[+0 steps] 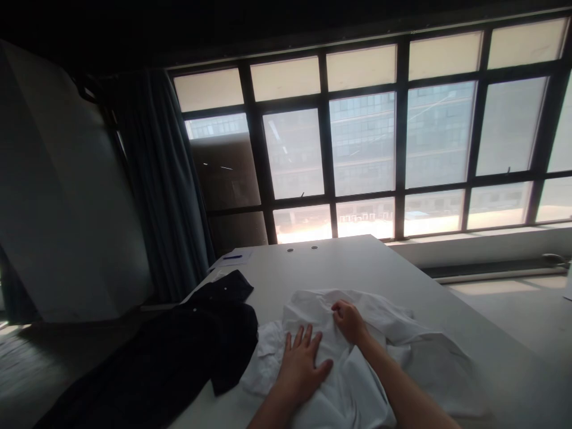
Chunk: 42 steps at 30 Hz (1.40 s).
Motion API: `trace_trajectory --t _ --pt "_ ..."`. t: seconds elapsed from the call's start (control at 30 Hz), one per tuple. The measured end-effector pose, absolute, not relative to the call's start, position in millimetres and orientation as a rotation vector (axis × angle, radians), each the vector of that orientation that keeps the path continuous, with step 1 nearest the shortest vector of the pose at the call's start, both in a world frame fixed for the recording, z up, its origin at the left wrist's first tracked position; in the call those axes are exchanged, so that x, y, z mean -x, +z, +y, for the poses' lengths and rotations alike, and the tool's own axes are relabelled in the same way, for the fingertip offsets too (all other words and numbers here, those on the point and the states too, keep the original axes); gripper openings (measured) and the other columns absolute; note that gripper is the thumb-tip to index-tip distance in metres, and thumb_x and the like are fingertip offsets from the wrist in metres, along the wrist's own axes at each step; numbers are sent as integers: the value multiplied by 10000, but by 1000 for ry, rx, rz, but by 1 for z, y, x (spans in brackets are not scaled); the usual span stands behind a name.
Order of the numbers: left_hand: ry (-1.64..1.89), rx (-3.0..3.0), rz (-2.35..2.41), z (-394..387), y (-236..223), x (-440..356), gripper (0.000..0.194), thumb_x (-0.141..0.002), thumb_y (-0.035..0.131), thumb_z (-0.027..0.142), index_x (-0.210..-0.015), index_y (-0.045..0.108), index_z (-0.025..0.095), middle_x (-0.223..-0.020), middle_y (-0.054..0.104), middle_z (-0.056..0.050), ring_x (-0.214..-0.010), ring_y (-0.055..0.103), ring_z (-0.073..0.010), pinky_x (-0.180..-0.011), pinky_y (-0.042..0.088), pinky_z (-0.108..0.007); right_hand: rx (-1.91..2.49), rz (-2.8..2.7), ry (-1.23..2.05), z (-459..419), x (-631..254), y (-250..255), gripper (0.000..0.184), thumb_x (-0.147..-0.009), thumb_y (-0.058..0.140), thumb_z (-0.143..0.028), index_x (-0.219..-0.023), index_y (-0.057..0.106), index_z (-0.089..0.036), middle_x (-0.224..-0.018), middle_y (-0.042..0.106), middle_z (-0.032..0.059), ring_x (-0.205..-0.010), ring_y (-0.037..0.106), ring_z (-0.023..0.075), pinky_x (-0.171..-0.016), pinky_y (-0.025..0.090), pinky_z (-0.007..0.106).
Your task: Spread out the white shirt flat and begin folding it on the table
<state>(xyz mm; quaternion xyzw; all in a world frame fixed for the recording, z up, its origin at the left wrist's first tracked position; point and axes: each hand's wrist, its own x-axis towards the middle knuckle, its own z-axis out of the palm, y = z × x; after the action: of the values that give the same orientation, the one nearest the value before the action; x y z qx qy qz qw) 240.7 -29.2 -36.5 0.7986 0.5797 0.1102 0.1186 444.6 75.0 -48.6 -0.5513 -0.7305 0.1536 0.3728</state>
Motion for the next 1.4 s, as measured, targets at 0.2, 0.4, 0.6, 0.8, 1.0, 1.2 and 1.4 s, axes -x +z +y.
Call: trace_trajectory --t 0.2,0.4,0.6,0.8,1.0,1.2,1.4 --pt "282 -2311 1747 -24 -38 -238 787 -863 422 745 -1547 346 364 -1674 184 -20 -1545 101 -348 -1217 1 -643 1475 -1912 449 60 -452 -44 295 -836 465 -140 -974 724 -173 -977 719 74 -933 649 194 -885 452 267" --pt "254 -2260 1946 -13 -38 -226 788 -866 433 706 -1546 369 313 -1663 220 -62 -1531 162 -371 -1204 68 -654 1406 -2185 652 51 -477 -6 222 -834 579 -250 -955 752 -182 -938 747 47 -852 658 177 -784 473 252" --pt "279 -2111 2245 6 -48 -200 781 -904 361 701 -1542 386 252 -1655 241 -99 -1520 175 -402 -1173 88 -694 1498 -2174 592 45 -530 42 254 -866 607 -385 -961 713 -175 -968 733 71 -858 643 202 -762 460 285" --pt "417 -2022 2442 12 -47 -183 651 -928 429 588 -1437 534 196 -1584 397 -155 -1471 288 -417 -1147 172 -693 1649 -2099 575 41 -551 53 266 -868 628 -391 -954 667 -143 -901 712 87 -725 627 181 -632 447 257" --pt "763 -2350 2059 2 -29 -198 385 -958 417 257 -1287 607 199 -1304 641 -122 -1239 567 -264 -1093 402 -466 1593 -2173 627 42 -528 46 230 -875 627 -353 -1019 724 -201 -942 733 52 -797 661 174 -698 457 248" --pt "822 -2777 1142 -37 -6 -241 263 -936 519 313 -1173 625 267 -1157 665 -84 -1065 605 -260 -977 464 -428 1608 -2160 609 48 -486 10 383 -789 710 -325 -1135 705 -159 -1119 709 124 -1006 665 259 -900 475 313" --pt "528 -2711 896 -55 -18 -267 477 -781 727 528 -1202 643 318 -1115 695 -50 -1017 632 -270 -1001 453 -391 1649 -1972 549 51 -468 -11 487 -760 588 -131 -1246 600 -120 -1208 663 166 -1167 606 277 -996 436 334"
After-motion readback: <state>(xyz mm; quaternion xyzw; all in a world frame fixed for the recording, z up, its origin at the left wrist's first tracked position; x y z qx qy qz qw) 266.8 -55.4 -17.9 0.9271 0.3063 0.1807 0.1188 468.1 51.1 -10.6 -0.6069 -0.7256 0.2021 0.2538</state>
